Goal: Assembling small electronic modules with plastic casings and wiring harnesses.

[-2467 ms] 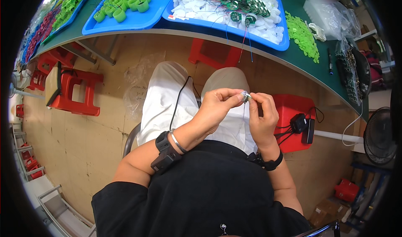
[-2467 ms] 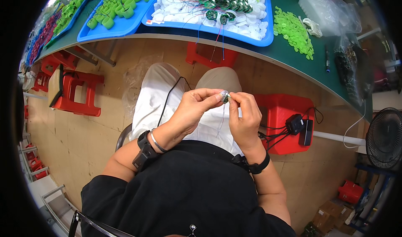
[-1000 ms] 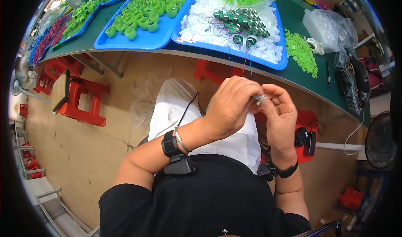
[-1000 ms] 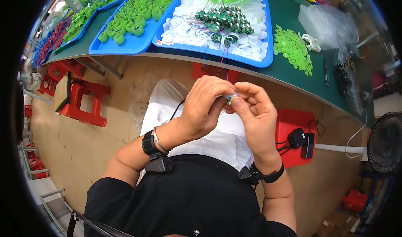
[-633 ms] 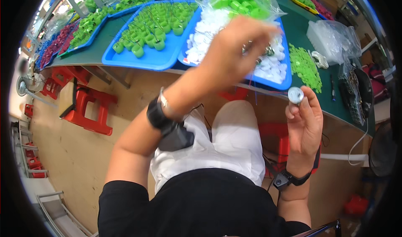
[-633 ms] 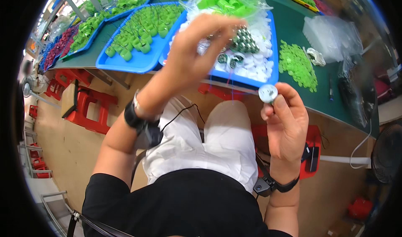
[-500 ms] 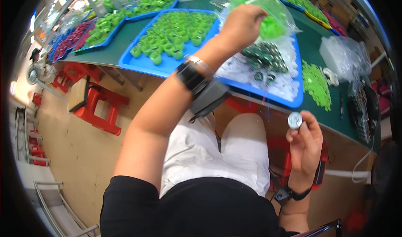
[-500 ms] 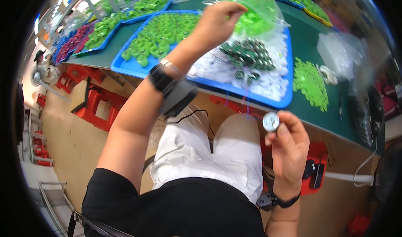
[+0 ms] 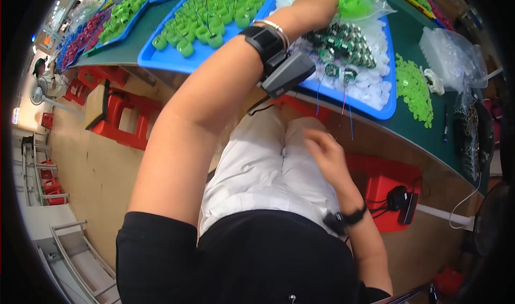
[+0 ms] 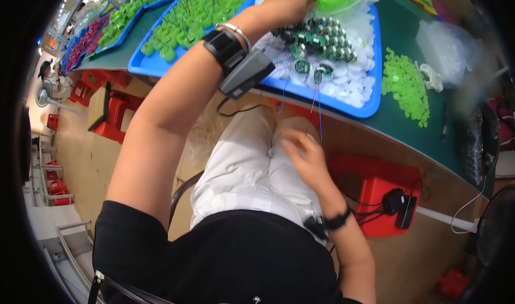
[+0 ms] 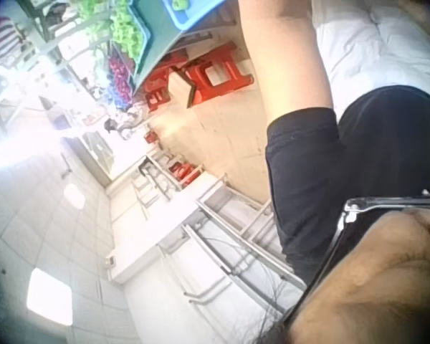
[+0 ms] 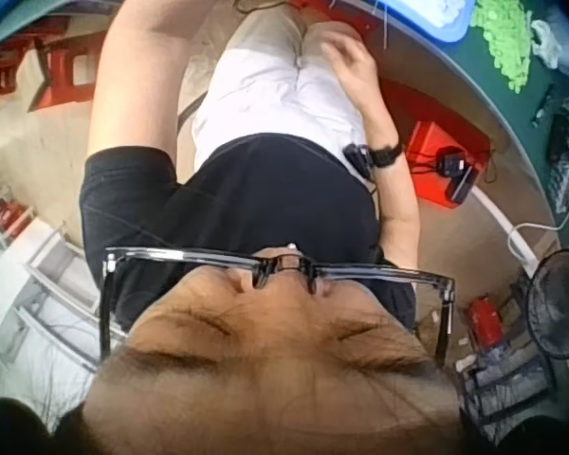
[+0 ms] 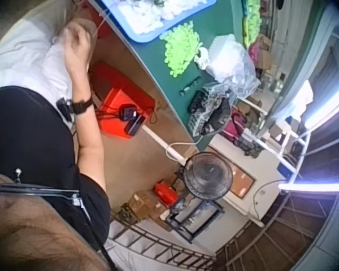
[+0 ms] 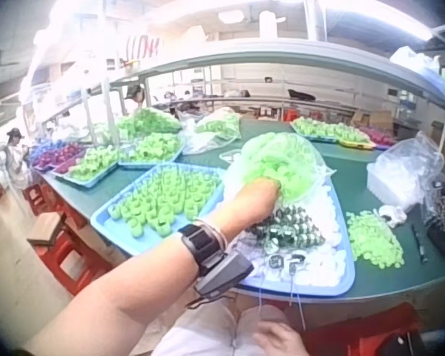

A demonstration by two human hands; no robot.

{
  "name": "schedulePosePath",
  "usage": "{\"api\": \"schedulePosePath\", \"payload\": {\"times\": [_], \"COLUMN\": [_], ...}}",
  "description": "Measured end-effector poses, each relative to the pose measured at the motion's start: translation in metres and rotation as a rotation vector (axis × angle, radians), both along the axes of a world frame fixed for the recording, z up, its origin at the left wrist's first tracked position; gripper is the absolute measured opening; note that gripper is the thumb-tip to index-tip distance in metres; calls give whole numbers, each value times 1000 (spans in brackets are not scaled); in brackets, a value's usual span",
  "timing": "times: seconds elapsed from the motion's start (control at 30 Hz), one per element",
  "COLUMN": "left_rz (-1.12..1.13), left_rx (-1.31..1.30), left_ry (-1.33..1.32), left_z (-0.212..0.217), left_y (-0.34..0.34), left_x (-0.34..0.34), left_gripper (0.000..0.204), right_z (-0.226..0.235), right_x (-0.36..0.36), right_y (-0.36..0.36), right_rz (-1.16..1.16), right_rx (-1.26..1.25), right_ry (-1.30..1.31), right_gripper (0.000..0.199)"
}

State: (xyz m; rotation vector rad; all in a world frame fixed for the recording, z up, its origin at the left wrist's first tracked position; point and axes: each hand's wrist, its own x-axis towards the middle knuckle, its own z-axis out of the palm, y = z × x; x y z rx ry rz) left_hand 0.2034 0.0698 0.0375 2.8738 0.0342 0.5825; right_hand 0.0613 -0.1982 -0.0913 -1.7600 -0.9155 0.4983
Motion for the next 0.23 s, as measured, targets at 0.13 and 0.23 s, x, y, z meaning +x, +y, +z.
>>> {"api": "schedulePosePath", "payload": {"times": [0.13, 0.23], "left_rz": [-25, -46], "left_rx": [-57, -145], "left_ry": [-65, -29], "left_z": [-11, -9], "left_y": [-3, -1], "left_x": [10, -5], "left_gripper": [22, 18], "right_z": [-120, -134], "right_x": [-14, -28], "right_y": [39, 36], "right_rz": [221, 273], "right_rx": [-441, -600], "right_ry": [-670, -804], "right_gripper": [55, 65]}}
